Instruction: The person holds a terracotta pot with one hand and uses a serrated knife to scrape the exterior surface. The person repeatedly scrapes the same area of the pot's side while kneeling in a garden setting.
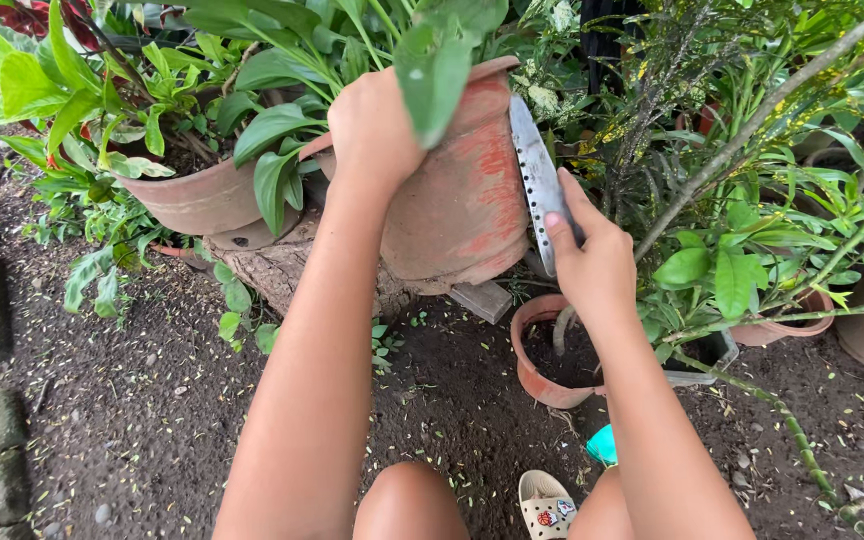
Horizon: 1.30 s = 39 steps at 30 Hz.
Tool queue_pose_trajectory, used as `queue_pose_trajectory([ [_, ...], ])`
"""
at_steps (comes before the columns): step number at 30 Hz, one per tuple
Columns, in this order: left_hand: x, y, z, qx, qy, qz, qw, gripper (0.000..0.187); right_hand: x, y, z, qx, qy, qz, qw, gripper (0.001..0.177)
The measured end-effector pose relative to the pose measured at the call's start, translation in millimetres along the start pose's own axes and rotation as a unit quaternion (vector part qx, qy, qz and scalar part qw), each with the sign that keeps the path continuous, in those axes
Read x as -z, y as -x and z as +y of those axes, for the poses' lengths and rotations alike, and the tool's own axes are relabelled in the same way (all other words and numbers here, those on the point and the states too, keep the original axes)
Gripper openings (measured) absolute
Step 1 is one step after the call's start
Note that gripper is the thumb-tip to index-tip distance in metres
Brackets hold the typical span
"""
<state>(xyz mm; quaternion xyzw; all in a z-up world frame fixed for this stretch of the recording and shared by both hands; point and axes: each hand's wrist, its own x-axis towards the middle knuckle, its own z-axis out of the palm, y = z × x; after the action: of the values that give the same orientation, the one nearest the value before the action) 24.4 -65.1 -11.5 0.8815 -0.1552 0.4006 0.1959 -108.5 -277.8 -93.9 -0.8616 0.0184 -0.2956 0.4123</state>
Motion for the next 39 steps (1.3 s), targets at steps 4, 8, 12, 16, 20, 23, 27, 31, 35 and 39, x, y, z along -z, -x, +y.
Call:
queue_pose_trajectory([
  [4, 16, 3, 12, 0.013, 0.038, -0.008, 0.999, 0.05, -7, 3, 8, 0.086, -0.069, 0.001, 0.994, 0.048],
  [8, 26, -1, 19, 0.062, 0.13, -0.079, 0.986, 0.058, -9, -6, 20, 0.087, -0.07, 0.007, 0.994, 0.049],
  [12, 24, -7, 19, 0.057, 0.042, -0.086, 0.994, 0.062, -12, -5, 19, 0.039, -0.089, -0.006, 0.995, 0.049],
  [16, 16, -9, 18, 0.055, 0.058, -0.068, 0.995, 0.06, -9, 0, 11, 0.046, -0.111, -0.014, 0.993, 0.049],
  [20, 17, -8, 13, 0.04, 0.06, -0.04, 0.997, 0.059, -3, -1, 9, 0.001, -0.034, 0.009, 0.999, 0.049],
  [23, 20, -4, 11, 0.075, 0.037, -0.063, 0.995, 0.06, -4, 7, 2, 0.049, -0.04, 0.02, 0.998, 0.049],
  [27, 22, 0, 6, 0.053, 0.052, -0.026, 0.997, 0.058, -2, 9, -11, 0.013, -0.021, 0.004, 1.0, 0.049],
  [31, 24, 2, 5, 0.067, 0.098, -0.055, 0.991, 0.06, -1, 4, -12, 0.008, -0.004, 0.012, 1.0, 0.047],
  [35, 25, 2, 7, 0.037, 0.057, -0.042, 0.997, 0.062, 1, 6, -12, 0.097, -0.021, 0.027, 0.995, 0.048],
  [39, 26, 4, 6, 0.031, 0.06, -0.044, 0.997, 0.061, 7, -1, -16, -0.039, 0.006, -0.006, 0.999, 0.049],
])
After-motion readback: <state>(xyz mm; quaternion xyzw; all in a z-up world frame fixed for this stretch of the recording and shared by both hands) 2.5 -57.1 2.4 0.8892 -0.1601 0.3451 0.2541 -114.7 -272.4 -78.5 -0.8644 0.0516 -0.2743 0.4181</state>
